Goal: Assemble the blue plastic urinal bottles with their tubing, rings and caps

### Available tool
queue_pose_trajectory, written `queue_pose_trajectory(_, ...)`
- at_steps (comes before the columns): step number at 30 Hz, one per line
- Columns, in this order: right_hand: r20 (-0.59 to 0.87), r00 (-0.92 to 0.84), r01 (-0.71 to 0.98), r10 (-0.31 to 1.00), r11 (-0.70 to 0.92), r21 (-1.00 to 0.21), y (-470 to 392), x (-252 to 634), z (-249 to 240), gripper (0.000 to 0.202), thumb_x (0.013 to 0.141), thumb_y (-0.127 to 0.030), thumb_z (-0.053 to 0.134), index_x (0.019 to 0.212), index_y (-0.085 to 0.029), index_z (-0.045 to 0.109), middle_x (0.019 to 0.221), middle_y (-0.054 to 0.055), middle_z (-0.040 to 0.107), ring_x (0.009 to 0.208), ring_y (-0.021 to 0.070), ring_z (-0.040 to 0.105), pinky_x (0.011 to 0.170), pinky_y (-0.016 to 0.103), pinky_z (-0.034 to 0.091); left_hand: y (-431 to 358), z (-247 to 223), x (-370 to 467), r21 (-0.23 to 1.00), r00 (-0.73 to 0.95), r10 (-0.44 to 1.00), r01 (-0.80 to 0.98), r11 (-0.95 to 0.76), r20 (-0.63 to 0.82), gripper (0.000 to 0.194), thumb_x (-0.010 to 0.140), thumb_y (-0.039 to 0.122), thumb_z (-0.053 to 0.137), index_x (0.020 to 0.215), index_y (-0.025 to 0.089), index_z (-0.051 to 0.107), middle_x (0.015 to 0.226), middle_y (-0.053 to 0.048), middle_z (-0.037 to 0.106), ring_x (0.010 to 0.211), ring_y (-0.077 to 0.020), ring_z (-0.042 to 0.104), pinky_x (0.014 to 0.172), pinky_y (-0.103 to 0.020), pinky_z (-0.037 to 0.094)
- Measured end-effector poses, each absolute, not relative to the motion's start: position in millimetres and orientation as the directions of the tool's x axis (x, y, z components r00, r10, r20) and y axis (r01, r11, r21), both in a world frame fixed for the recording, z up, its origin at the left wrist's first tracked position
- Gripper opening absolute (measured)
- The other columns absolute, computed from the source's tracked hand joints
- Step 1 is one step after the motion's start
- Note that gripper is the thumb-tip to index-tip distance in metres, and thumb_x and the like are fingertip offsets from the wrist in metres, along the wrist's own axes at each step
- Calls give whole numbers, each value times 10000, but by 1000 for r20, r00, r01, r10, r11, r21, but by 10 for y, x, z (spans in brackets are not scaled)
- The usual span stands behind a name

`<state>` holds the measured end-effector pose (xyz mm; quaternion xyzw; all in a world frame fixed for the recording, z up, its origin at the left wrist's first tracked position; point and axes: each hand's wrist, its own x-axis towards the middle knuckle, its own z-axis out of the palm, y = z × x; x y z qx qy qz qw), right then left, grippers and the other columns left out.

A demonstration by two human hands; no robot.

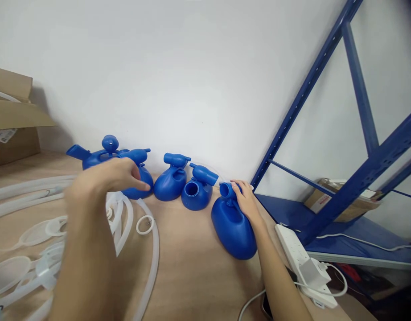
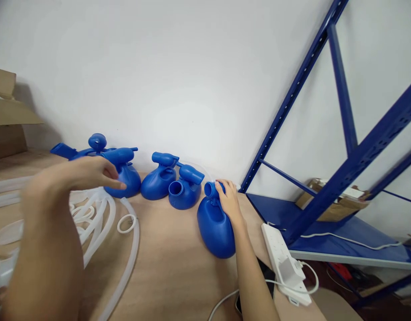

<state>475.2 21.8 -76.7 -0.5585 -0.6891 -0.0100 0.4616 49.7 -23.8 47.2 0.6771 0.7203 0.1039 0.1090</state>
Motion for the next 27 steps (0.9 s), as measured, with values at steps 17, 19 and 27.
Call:
queue_pose_trajectory(17, 658, 41, 760, 752, 404, -509, 192, 4722, -776, 440, 1014, -573, 428, 1136, -260, 712, 1180, 96, 671, 1222, 296, 569, 1158, 516, 364, 494, -729, 1037, 495, 253, 686, 851, 177, -682, 313, 601, 399, 867, 573, 168, 658, 626, -145, 722, 623, -304, 703, 541, -343, 558)
queue_pose_trajectory(19, 657, 42, 759, 753, 403, -511, 194, 4724, -776, 441, 1014, -573, 432, 1137, -257, 713, 1181, 96, 673, 1224, 297, 566, 1154, 517, 367, 506, -752, 1054, 517, 268, 694, 838, 174, -668, 276, 617, 383, 851, 601, 168, 679, 612, -124, 716, 621, -312, 705, 561, -365, 570)
queue_pose_trajectory(27, 645, 47, 761, 762, 391, -518, 224, 4751, -790, 436, 1006, -567, 442, 1135, -254, 717, 1188, 101, 667, 1219, 305, 554, 1147, 504, 363, 520, -772, 1050, 498, 184, 837, 859, 119, -516, 206, 525, 119, 819, 550, 143, 616, 553, -76, 664, 635, -324, 703, 608, -398, 571)
